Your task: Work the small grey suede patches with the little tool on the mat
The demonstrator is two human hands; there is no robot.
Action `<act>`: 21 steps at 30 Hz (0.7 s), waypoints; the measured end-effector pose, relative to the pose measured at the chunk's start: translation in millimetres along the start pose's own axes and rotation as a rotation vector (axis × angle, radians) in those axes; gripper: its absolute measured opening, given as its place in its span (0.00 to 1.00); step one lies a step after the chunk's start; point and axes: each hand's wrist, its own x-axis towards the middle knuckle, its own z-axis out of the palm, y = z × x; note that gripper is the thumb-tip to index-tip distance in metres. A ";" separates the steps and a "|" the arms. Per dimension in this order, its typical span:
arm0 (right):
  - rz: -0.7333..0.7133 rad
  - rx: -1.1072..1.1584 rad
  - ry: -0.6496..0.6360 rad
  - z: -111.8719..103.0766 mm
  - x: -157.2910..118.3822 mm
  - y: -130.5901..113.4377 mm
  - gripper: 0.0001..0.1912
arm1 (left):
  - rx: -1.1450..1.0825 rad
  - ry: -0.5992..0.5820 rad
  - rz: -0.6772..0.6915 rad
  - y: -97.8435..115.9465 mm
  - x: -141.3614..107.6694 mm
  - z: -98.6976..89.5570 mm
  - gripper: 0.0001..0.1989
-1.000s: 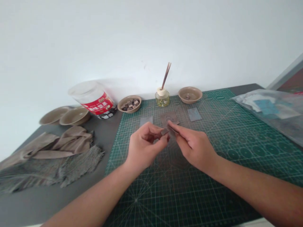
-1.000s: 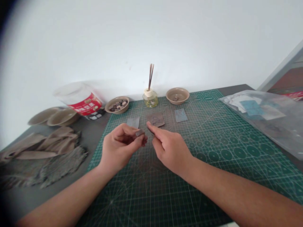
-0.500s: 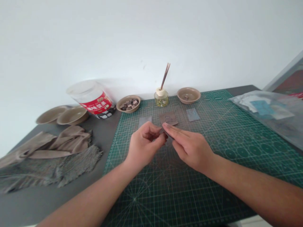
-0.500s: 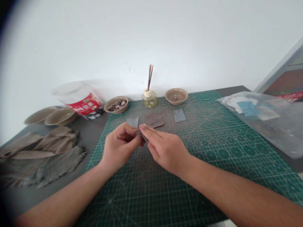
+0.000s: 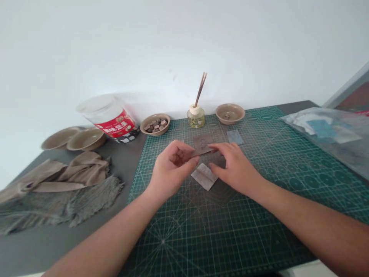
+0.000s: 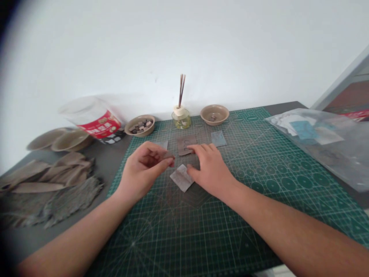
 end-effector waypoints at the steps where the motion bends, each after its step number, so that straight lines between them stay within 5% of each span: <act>1: -0.037 0.021 0.009 -2.4 0.2 -0.4 0.25 | -0.021 -0.023 -0.041 -0.5 0.4 0.2 0.10; 5: -0.176 0.260 -0.096 -10.1 0.2 -5.4 0.23 | -0.140 -0.149 -0.153 -0.2 0.8 3.4 0.11; 11: -0.222 0.265 -0.095 -9.8 -0.9 -9.6 0.08 | -0.121 -0.300 -0.222 3.5 -0.3 4.0 0.12; 16: -0.068 0.232 -0.113 -12.9 0.4 -7.0 0.07 | 0.393 -0.306 0.008 5.4 6.6 -11.2 0.09; 21: 0.135 0.442 -0.122 -18.0 -0.2 -1.1 0.10 | 0.799 -0.561 0.219 2.1 10.4 -16.8 0.19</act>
